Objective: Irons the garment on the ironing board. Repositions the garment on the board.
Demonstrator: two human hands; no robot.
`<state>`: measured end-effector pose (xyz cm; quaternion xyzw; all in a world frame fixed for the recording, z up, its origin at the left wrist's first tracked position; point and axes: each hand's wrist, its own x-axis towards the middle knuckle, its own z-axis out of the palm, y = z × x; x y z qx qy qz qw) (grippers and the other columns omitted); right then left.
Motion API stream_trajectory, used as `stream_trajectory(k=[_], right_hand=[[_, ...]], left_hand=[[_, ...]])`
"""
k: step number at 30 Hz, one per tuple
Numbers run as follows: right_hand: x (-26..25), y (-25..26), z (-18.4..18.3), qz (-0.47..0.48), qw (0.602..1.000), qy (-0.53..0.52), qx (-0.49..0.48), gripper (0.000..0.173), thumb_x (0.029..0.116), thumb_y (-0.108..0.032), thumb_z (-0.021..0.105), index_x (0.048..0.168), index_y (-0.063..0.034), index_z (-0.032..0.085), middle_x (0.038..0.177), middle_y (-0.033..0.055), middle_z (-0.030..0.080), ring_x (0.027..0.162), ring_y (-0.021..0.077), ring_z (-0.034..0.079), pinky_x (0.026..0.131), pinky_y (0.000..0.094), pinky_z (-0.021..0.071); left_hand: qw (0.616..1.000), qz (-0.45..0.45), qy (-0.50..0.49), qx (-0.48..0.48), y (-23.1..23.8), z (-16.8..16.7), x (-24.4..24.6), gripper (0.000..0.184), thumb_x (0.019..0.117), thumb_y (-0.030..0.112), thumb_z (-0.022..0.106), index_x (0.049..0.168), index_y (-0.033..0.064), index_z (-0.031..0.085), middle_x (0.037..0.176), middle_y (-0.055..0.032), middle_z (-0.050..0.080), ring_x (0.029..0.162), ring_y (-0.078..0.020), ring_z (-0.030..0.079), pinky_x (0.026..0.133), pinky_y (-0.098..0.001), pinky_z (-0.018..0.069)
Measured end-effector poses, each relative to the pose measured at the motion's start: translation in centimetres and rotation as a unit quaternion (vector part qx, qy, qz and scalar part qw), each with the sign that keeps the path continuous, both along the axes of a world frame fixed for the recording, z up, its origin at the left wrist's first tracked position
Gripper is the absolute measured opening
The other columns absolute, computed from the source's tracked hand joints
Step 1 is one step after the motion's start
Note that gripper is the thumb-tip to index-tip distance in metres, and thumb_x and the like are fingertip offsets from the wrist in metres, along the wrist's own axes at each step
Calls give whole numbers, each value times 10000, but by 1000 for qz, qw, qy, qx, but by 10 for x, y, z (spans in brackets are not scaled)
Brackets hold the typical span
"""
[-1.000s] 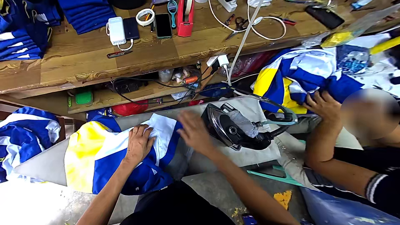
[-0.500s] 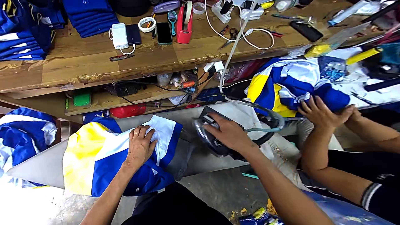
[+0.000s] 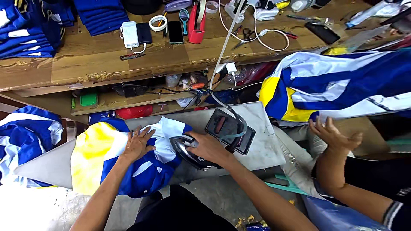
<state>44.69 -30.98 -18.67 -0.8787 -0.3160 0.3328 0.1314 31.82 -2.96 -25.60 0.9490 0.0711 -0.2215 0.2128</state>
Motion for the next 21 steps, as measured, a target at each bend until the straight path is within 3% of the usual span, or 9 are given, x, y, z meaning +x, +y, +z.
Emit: stream_trajectory(k=[4, 9, 11, 12, 14, 17, 21], right_hand=[[-2, -3, 4, 77, 997, -12, -16, 519, 956, -349, 647, 1462, -288, 548, 1098, 197, 724, 996, 430, 693, 836, 641, 516], [4, 33, 9, 31, 999, -23, -18, 489, 957, -272, 612, 1444, -274, 562, 1131, 190, 717, 1048, 421, 684, 848, 643, 516], [6, 40, 8, 23, 999, -23, -19, 482, 957, -258, 605, 1437, -277, 563, 1141, 180, 715, 1060, 410, 683, 852, 637, 518], [6, 40, 7, 25, 999, -23, -19, 480, 953, -256, 605, 1431, -280, 565, 1137, 173, 718, 1056, 406, 685, 844, 637, 521], [5, 36, 6, 24, 999, -21, -24, 485, 947, -251, 607, 1429, -282, 561, 1140, 165, 721, 1061, 398, 687, 851, 630, 525], [5, 31, 4, 8, 999, -20, -27, 512, 945, -237, 617, 1452, -271, 556, 1165, 174, 716, 1080, 397, 683, 877, 624, 521], [6, 31, 6, 1, 999, -20, -33, 501, 953, -231, 605, 1451, -260, 557, 1163, 183, 711, 1082, 400, 678, 876, 617, 520]], left_hand=[[999, -23, 19, -23, 10, 2, 12, 758, 927, 521, 688, 1590, 299, 396, 1688, -7, 302, 1567, -396, 181, 1186, -715, 163], [1000, -17, 24, -6, 7, 7, 15, 781, 905, 505, 722, 1584, 277, 409, 1687, -36, 304, 1564, -388, 194, 1195, -702, 151], [999, -21, -42, 14, -3, 15, 11, 708, 897, 437, 746, 1519, 194, 511, 1620, -138, 404, 1517, -412, 305, 1195, -686, 197], [993, -30, -111, 18, -12, 18, 6, 598, 900, 394, 740, 1427, 147, 605, 1525, -161, 518, 1451, -406, 417, 1178, -661, 271], [974, -78, -211, 1, -36, 21, -8, 418, 963, 426, 644, 1266, 145, 706, 1357, -94, 666, 1331, -331, 563, 1121, -608, 390], [976, -155, -146, -38, -63, 14, -45, 508, 1031, 582, 463, 1299, 221, 697, 1438, 5, 624, 1429, -271, 480, 1197, -609, 293], [979, -173, -103, -34, -52, -2, -70, 445, 1043, 533, 467, 1324, 259, 675, 1518, 73, 549, 1491, -229, 398, 1218, -644, 203]])
